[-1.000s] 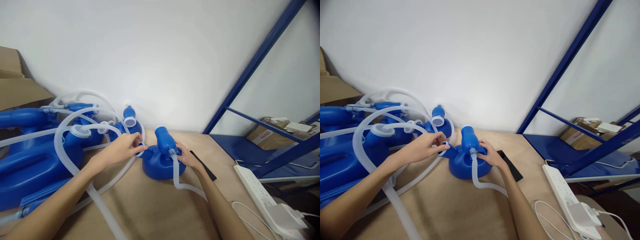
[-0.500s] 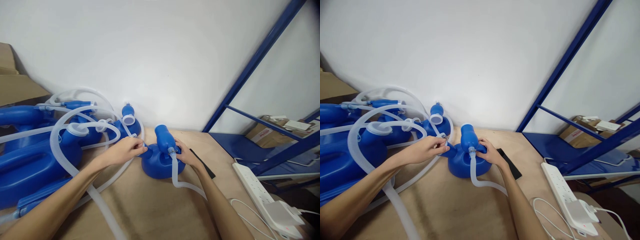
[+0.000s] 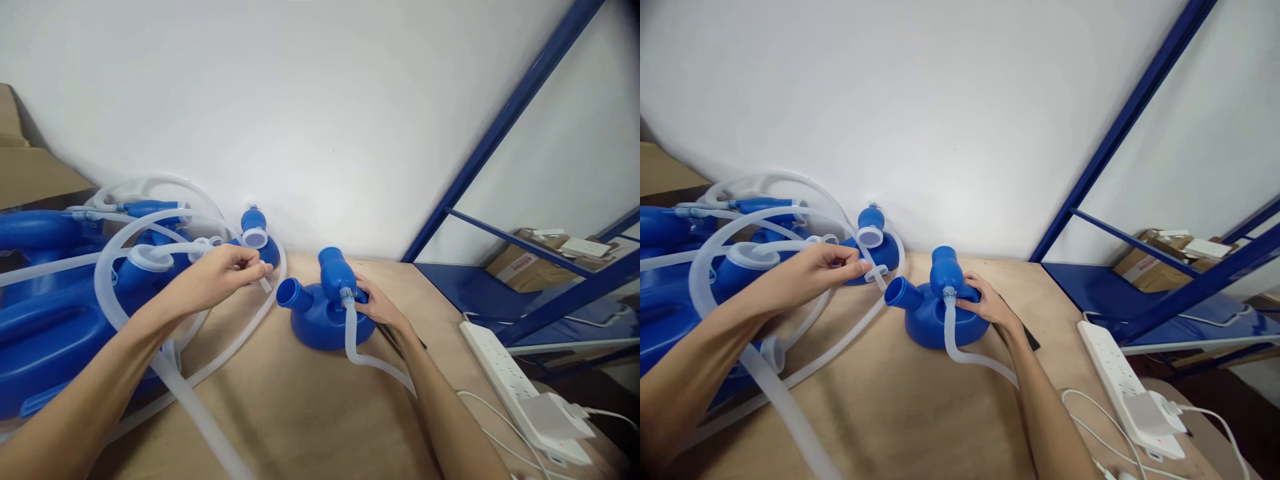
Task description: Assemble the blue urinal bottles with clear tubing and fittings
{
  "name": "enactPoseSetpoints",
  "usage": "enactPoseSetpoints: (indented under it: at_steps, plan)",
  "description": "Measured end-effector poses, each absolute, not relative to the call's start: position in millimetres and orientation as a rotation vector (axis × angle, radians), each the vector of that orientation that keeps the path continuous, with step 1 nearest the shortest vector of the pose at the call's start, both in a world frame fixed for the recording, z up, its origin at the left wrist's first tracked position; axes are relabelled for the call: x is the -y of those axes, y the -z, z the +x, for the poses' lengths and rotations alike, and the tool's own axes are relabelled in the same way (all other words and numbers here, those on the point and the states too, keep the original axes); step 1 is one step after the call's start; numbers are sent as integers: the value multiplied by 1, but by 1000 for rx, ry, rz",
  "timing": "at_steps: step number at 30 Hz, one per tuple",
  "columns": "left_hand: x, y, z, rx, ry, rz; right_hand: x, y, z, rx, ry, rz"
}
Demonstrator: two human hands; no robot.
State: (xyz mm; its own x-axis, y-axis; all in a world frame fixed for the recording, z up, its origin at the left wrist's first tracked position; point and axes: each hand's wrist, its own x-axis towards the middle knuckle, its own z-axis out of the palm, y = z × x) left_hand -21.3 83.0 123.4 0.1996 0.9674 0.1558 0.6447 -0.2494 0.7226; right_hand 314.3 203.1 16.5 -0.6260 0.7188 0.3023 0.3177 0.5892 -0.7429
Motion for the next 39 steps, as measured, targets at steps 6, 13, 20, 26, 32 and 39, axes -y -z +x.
enactPoseSetpoints:
  at_steps: [6, 13, 20, 26, 32, 39]
  plan:
    - [-95, -87, -19, -1670, -535, 2219, -207, -24, 327, 2230, -1005, -883]
    - [-111, -66, -28, -1841, -604, 2181, -202, -26, 326, 2234, -999, -937]
    - [-87, -91, -1, -1437, -542, 2322, -190, -39, 315, 2231, -1292, -735]
    - [-91, -79, -1, -1563, -330, 2489, -153, -73, 295, 2273, -1207, -732]
    - [-91, -79, -5, -1432, -414, 2526, -127, -75, 256, 2188, -760, -1038]
    - [-86, -79, 0, -1527, -442, 2436, -163, -44, 250, 1823, -929, -1008]
